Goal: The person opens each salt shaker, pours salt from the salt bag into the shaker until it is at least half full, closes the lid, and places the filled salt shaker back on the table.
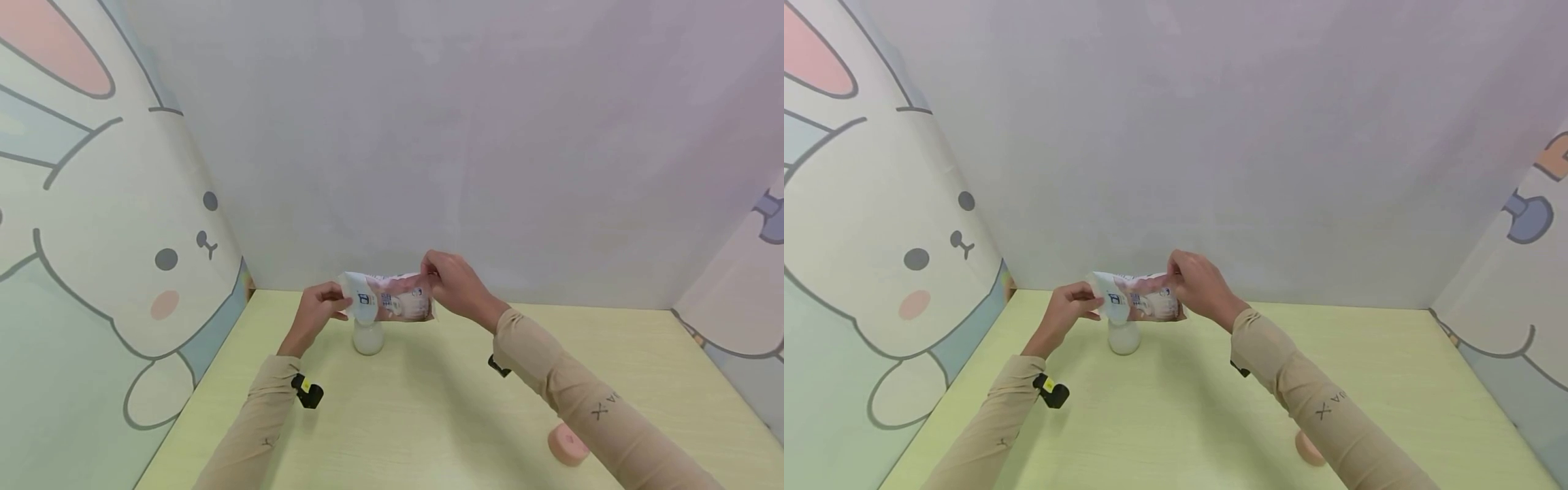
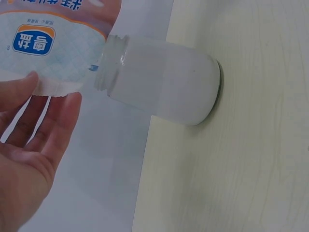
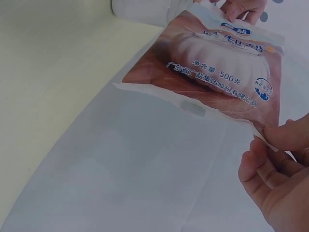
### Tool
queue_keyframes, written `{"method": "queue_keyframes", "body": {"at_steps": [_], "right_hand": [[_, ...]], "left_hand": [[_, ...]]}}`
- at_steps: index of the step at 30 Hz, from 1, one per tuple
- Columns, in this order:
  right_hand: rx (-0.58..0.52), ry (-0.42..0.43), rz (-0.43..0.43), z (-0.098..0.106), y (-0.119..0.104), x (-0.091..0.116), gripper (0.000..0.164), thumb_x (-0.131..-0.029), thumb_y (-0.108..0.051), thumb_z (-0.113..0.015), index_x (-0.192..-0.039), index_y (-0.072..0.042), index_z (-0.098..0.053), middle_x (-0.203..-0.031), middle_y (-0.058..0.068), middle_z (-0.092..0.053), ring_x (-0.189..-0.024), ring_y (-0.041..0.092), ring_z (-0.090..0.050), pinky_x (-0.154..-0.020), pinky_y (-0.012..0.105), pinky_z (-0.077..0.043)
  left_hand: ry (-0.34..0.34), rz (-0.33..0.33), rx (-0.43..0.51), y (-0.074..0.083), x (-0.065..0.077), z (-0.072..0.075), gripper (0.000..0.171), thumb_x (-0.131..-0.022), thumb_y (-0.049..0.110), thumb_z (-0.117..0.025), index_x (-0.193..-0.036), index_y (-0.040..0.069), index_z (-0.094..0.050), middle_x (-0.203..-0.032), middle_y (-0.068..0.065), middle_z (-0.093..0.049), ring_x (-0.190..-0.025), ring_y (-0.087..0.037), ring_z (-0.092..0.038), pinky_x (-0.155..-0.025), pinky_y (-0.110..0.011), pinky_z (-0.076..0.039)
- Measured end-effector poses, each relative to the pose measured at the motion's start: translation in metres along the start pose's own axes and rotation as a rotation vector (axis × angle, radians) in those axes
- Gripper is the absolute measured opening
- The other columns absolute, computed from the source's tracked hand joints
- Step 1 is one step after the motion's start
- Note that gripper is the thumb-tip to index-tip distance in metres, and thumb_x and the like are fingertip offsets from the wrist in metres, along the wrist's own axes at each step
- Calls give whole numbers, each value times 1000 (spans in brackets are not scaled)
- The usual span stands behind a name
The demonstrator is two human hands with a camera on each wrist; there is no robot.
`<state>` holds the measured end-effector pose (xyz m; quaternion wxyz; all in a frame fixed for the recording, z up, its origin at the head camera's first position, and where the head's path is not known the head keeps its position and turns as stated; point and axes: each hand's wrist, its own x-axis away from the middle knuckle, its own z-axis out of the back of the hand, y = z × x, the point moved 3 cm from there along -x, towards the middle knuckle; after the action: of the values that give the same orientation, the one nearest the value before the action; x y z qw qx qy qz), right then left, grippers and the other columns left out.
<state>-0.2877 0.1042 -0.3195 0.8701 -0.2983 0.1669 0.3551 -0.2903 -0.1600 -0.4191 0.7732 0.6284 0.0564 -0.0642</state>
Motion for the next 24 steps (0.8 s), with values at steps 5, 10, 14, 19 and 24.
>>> {"method": "queue_keyframes", "body": {"at_steps": [5, 10, 14, 19, 24], "right_hand": [[7, 12, 11, -1, 1, -1, 14, -85, 7, -55, -80, -6, -57, -73, 3, -57, -62, 15, -45, -55, 29, -41], [9, 12, 14, -2, 2, -2, 14, -85, 6, -54, -80, -7, -57, -73, 2, -57, -62, 15, -45, -55, 29, -41], [8, 7, 12, -3, 4, -2, 13, -86, 4, -55, -80, -8, -56, -73, 2, -57, -62, 15, -45, -54, 29, -41], [6, 7, 8, -2, 5, -1, 13, -86, 4, -54, -81, -8, -56, -74, 2, -56, -62, 15, -45, -55, 30, -42], [9, 11, 15, -3, 5, -1, 13, -87, 3, -54, -81, -8, -56, -74, 2, -56, -62, 15, -45, -55, 29, -42]], "left_hand": [[1, 2, -3, 1, 1, 0, 11, -86, 5, -66, -95, -2, -66, -92, -16, -66, -83, -26, -65, -67, -39, -58], [4, 1, 0, 2, 1, 0, 11, -86, 4, -66, -95, -3, -66, -92, -17, -65, -83, -27, -65, -67, -40, -58], [5, 5, 10, 1, 1, -1, 9, -85, 3, -66, -93, -2, -66, -91, -16, -65, -83, -28, -65, -66, -39, -58], [3, 3, 7, 1, 0, -2, 11, -85, 3, -67, -94, -3, -66, -92, -16, -65, -83, -27, -65, -67, -40, -58], [0, 5, 6, 0, -1, -1, 11, -85, 3, -66, -96, -2, -66, -94, -17, -65, -84, -27, -65, -68, -41, -58]]}}
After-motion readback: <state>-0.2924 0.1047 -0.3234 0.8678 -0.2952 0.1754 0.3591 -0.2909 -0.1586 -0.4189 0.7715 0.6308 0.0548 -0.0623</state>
